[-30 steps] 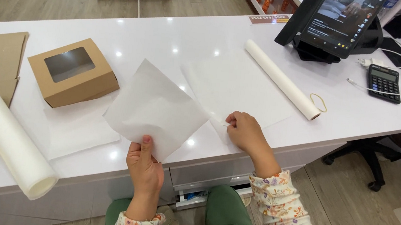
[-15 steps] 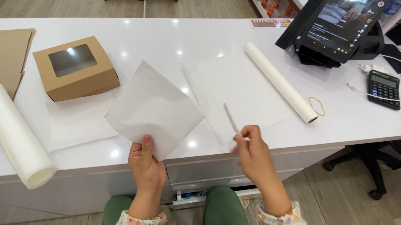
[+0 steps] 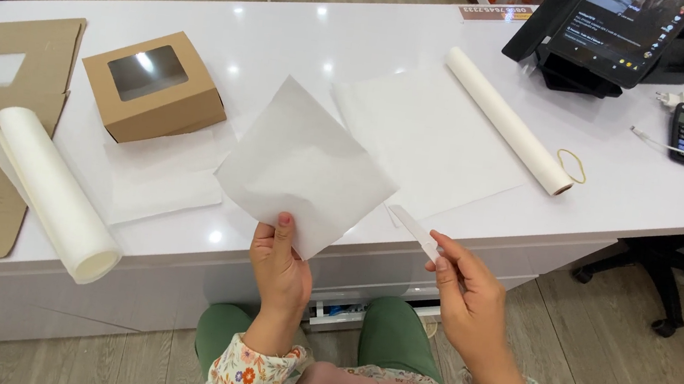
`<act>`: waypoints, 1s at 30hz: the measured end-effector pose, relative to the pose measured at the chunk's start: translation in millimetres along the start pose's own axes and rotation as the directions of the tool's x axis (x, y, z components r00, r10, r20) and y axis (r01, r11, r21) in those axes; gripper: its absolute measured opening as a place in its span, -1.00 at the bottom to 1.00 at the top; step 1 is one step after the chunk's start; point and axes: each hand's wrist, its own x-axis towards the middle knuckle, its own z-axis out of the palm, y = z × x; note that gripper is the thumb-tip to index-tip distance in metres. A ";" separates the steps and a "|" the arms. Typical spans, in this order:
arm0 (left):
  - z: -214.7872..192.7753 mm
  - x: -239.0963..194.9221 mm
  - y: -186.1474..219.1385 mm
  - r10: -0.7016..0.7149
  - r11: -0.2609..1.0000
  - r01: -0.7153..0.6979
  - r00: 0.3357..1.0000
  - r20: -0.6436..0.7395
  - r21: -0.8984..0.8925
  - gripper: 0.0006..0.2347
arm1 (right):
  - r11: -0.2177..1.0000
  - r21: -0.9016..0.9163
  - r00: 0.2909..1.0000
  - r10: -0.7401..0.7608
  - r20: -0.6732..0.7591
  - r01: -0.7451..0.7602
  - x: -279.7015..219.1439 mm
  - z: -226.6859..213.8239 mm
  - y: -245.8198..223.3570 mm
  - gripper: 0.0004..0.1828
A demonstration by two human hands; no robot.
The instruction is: Folding and shaping parchment paper to create a liner for a cardboard cake box
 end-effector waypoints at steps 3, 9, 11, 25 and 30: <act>-3.4 -1.1 -2.9 0.004 1.000 -0.005 1.000 0.005 0.003 -0.83 | 0.999 0.002 0.999 -0.040 -0.016 0.040 0.8 2.0 -5.4 -0.75; -11.6 -0.4 -10.0 -0.002 0.998 -0.001 0.999 0.048 0.056 -0.81 | 0.995 0.069 0.997 -0.065 -0.038 0.067 0.2 6.7 3.6 -0.81; -25.1 7.2 -29.6 0.001 0.996 -0.006 0.998 0.058 0.089 -0.81 | 0.994 0.094 0.998 -0.060 -0.037 0.063 1.7 7.3 7.2 -0.82; -33.2 -2.2 -21.3 -0.112 0.931 0.037 0.976 0.187 0.364 -0.77 | 0.999 -0.023 0.999 -0.037 0.009 0.037 13.2 5.4 6.0 -0.85; -37.0 -1.7 -17.3 -0.097 0.923 0.021 0.979 0.178 0.385 -0.78 | 1.000 -0.008 1.000 -0.007 0.020 0.007 14.0 9.1 1.8 -0.86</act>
